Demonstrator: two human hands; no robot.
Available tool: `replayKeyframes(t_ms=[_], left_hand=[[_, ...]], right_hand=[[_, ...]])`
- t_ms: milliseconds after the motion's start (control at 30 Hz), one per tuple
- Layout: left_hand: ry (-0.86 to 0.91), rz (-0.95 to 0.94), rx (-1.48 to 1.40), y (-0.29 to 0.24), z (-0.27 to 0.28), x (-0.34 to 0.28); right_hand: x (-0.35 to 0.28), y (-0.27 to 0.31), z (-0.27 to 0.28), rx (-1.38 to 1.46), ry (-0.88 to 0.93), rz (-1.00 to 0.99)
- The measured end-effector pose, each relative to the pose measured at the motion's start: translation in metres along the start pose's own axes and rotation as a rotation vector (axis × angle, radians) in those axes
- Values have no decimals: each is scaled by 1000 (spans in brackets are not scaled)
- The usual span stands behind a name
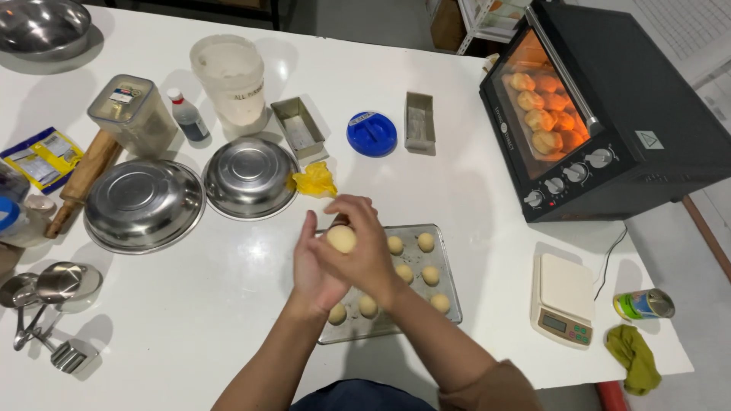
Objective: Rolling pieces of pastry dough into small balls and placing them onto a baking tray.
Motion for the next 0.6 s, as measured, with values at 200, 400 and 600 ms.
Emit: replayKeyframes(t_ms=[200,400,600], left_hand=[[15,80,26,4,5,4],[-72,55,-83,-1,-3,-11],[-213,40,-51,5,29,-12]], right_hand=[[-17,32,-3,-105,15,258],[-4,26,35,20,398,36],[-10,16,9,-160,507,251]])
Point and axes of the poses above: each hand's wrist, its own x-axis towards the middle knuckle, its own z-axis out of the back of the hand, y = z × x, the point moved 6 cm from there along x, towards the middle knuckle, and after that the axes turned 14 degrees about -x, right-handed, at the moved point
